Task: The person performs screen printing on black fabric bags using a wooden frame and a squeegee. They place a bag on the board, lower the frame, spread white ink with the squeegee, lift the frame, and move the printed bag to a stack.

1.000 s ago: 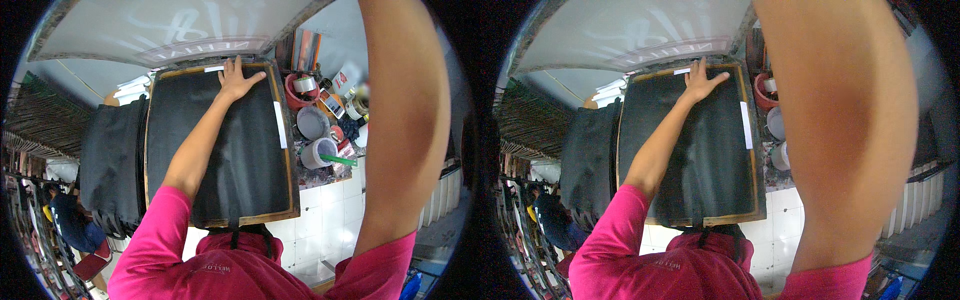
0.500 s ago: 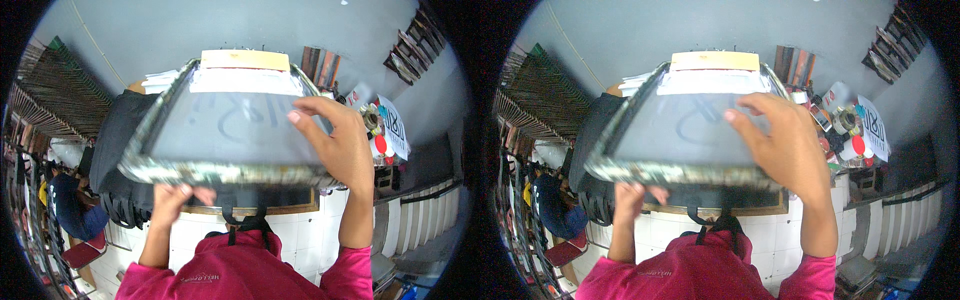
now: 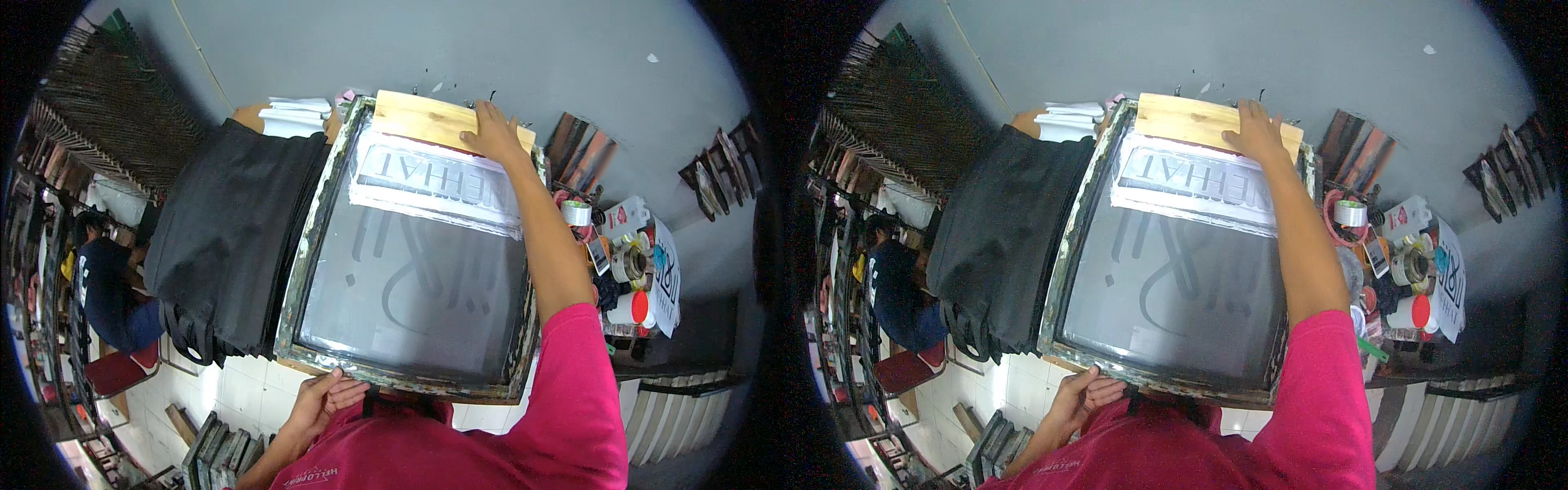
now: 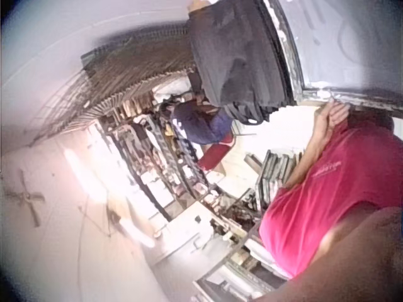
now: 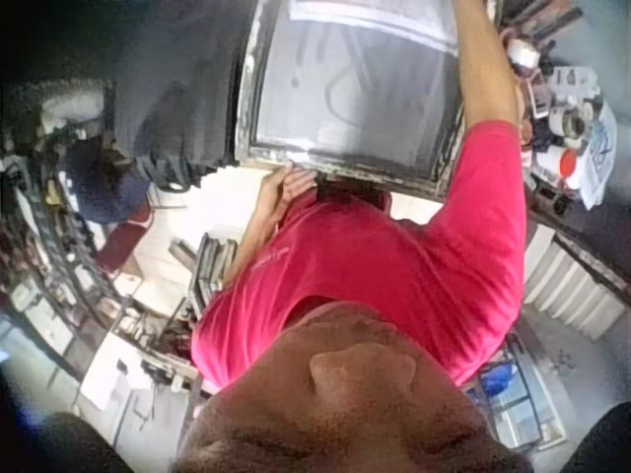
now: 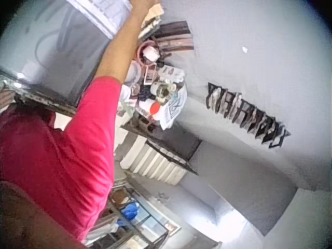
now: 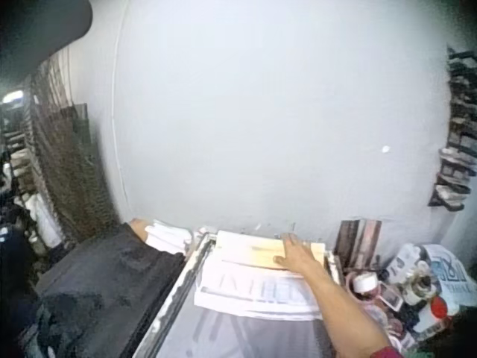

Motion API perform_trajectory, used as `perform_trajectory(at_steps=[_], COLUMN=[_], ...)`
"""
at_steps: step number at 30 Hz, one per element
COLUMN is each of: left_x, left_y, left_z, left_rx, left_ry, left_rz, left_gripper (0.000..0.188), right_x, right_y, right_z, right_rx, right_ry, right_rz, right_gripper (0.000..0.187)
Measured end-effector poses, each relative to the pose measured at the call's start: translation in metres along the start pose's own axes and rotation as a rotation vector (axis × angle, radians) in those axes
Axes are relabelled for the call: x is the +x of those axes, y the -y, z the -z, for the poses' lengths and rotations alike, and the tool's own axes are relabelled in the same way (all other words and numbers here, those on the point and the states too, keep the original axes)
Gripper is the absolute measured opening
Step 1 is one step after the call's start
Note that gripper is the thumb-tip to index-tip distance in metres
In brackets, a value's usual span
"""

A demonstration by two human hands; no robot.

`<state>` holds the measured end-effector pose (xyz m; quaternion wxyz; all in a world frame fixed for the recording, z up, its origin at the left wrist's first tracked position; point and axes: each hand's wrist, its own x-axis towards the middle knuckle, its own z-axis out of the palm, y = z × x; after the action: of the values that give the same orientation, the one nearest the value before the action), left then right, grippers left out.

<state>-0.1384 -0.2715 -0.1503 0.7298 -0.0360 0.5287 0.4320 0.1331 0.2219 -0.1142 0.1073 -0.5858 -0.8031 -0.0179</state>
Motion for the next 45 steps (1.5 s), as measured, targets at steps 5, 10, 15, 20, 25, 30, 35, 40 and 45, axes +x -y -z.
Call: perform_trajectory(at_steps=[5,10,15,20,25,30,35,40,45], left_x=[0.007,0.016,0.016,0.012,-0.006,-0.012,0.006,0.088,0.194], left_y=[-0.005,-0.010,-0.016,-0.021,-0.047,-0.073,-0.128,-0.213,-0.298], left_z=[0.008,0.019,0.022,0.019,0.001,-0.012,-0.055,-0.163,-0.234], left_rx=[0.196,0.277,0.402,0.573,0.750,0.823,0.950,1.180,1.567], left_ry=[-0.014,0.052,0.087,0.109,0.198,0.250,0.185,0.084,-0.036], left_rz=[-0.013,-0.018,-0.002,-0.003,0.076,-0.095,-0.499,-1.260,-1.803], left_gripper=[0.046,0.046,0.048,0.054,0.059,0.053,0.033,0.028,0.040], right_x=[0.002,-0.099,-0.168,-0.179,-0.132,-0.066,-0.022,-0.020,-0.035], right_y=[0.003,0.018,0.043,0.053,0.036,0.014,0.002,-0.022,-0.013], right_z=[0.024,0.015,0.019,0.008,-0.014,-0.002,0.018,0.017,0.003], right_rx=[0.073,0.079,0.131,0.048,-0.022,0.045,0.087,0.042,-0.095], right_ry=[0.122,-0.251,-0.194,-0.250,-0.313,-0.234,-0.109,-0.079,-0.101], right_rz=[0.069,0.278,0.302,0.351,0.344,0.269,0.193,0.095,-0.008], right_gripper=[0.065,0.032,0.025,0.029,0.034,0.037,0.046,0.053,0.064])
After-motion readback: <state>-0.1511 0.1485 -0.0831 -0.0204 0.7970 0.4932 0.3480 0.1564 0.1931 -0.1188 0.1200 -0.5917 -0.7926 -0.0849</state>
